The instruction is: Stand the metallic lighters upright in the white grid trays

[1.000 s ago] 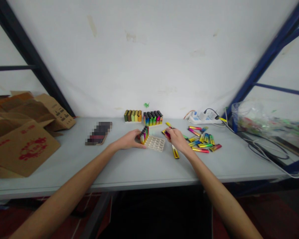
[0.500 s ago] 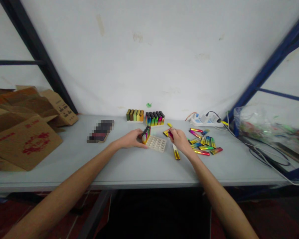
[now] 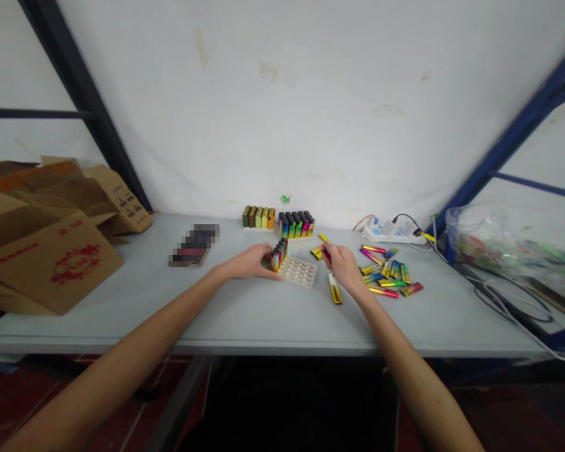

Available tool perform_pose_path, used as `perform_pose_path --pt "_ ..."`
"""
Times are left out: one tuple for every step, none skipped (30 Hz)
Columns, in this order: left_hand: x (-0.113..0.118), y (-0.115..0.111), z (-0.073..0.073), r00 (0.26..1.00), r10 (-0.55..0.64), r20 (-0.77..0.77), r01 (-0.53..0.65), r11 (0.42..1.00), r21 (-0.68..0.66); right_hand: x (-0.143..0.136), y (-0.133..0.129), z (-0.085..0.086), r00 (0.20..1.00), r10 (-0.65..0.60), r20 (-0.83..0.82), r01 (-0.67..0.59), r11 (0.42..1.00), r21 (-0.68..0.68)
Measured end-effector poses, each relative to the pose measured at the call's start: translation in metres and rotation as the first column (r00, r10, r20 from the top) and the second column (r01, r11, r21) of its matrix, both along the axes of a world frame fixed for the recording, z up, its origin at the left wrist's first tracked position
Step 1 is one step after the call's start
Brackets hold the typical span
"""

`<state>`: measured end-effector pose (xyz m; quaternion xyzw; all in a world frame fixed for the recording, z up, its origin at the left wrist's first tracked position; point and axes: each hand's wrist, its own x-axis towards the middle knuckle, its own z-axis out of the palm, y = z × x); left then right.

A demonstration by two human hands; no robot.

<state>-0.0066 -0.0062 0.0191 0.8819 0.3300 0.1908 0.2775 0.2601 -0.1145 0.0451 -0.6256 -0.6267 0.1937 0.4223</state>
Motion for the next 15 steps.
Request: perform_pose_path --pt "0.0001 -0.0001 -0.0002 1.000 0.003 0.000 -0.003 1.000 0.002 0.0010 0.0005 -0.0002 1.000 -0.005 -0.001 0.005 1.000 -0.006" --pt "0.0002 -0.0002 -0.0004 1.000 0.007 -0.002 -0.007 1.000 0.004 0.0018 0.0011 -0.0006 1.000 -0.007 -0.006 0.007 1.000 -0.011" --pt "0.0004 -0.0004 -0.0004 1.000 0.009 -0.006 -0.009 1.000 0.004 0.0024 0.0017 -0.0011 1.000 -0.008 -0.014 0.007 1.000 -0.012" --pt "0.0005 -0.0007 -0.0004 1.000 0.010 -0.011 -0.010 1.000 0.005 0.0027 0.0023 -0.0017 1.000 -0.007 -0.026 0.007 1.000 -0.011" --pt "0.0007 -0.0009 -0.0002 1.000 0.011 -0.017 -0.011 1.000 0.005 0.0027 0.0027 -0.0022 0.999 -0.005 -0.043 0.004 1.000 -0.011" --pt "0.0008 -0.0012 0.0001 1.000 0.011 -0.023 -0.011 1.000 0.005 0.0024 0.0030 -0.0026 0.998 -0.002 -0.059 0.001 1.000 -0.013" --pt "0.0010 -0.0014 0.0004 1.000 0.012 -0.029 -0.011 1.000 0.005 0.0020 0.0030 -0.0027 0.997 0.004 -0.073 -0.005 1.000 -0.015" --pt "0.0011 -0.0015 0.0007 0.999 0.013 -0.033 -0.012 1.000 0.007 0.0015 0.0028 -0.0026 0.997 0.010 -0.080 -0.011 1.000 -0.017" --pt "0.0011 -0.0015 0.0009 0.999 0.014 -0.037 -0.014 1.000 0.009 0.0010 0.0022 -0.0021 0.997 0.016 -0.078 -0.017 1.000 -0.018" --pt "0.0011 -0.0014 0.0010 0.999 0.017 -0.041 -0.016 1.000 0.011 0.0006 0.0015 -0.0015 0.998 0.020 -0.067 -0.021 1.000 -0.020" --pt "0.0011 -0.0012 0.0010 0.999 0.017 -0.042 -0.017 1.000 0.014 0.0005 0.0007 -0.0008 0.998 0.023 -0.053 -0.024 1.000 -0.021" --pt "0.0011 -0.0010 0.0008 0.999 0.016 -0.038 -0.015 1.000 0.015 0.0005 0.0000 0.0000 0.999 0.026 -0.040 -0.027 0.999 -0.021" --pt "0.0010 -0.0006 0.0004 0.999 0.013 -0.030 -0.012 1.000 0.014 0.0006 -0.0006 0.0006 0.999 0.030 -0.031 -0.031 0.999 -0.022" --pt "0.0009 -0.0002 -0.0001 1.000 0.009 -0.020 -0.009 1.000 0.011 0.0009 -0.0010 0.0010 0.999 0.033 -0.026 -0.033 0.999 -0.023" --pt "0.0007 0.0002 -0.0008 1.000 0.006 -0.008 -0.006 1.000 0.007 0.0011 -0.0012 0.0011 0.999 0.036 -0.024 -0.037 0.999 -0.024"
